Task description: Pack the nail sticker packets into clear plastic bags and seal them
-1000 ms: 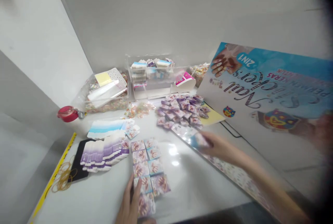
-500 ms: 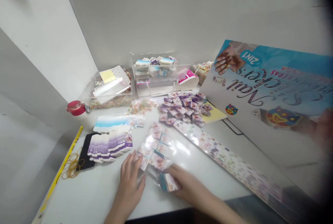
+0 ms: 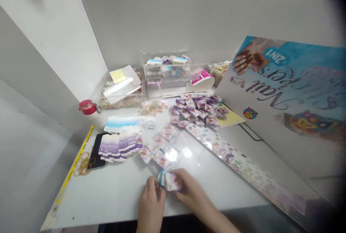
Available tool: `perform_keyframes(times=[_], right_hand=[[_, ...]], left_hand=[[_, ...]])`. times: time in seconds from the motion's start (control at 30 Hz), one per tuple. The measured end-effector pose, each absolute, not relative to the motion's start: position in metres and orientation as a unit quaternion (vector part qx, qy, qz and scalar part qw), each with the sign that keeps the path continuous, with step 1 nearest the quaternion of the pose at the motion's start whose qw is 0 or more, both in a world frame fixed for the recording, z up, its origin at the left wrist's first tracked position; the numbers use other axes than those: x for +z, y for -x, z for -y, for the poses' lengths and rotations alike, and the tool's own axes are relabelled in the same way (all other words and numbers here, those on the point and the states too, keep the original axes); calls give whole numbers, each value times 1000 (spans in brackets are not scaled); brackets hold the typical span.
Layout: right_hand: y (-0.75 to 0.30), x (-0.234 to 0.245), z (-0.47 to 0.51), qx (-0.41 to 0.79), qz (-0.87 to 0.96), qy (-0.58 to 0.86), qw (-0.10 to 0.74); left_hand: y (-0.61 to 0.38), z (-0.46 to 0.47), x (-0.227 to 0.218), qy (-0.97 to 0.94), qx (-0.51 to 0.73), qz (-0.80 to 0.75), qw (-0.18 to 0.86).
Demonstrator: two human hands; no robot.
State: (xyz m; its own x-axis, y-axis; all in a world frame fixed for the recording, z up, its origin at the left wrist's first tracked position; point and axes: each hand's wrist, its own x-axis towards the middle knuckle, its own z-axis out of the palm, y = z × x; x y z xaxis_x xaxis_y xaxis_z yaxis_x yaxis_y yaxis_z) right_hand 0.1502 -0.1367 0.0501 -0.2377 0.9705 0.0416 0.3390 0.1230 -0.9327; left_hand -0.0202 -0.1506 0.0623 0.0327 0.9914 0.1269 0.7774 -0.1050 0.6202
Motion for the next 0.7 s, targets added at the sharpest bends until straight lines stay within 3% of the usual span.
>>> perform_keyframes(times=[0.5, 0.7], right_hand=[[-127, 65, 143, 394, 676, 520, 342], [-124, 64, 146, 410, 668, 510, 355]], left_hand=[[36, 161, 49, -720, 355, -591, 85], [36, 157, 58, -696, 352, -612, 129]])
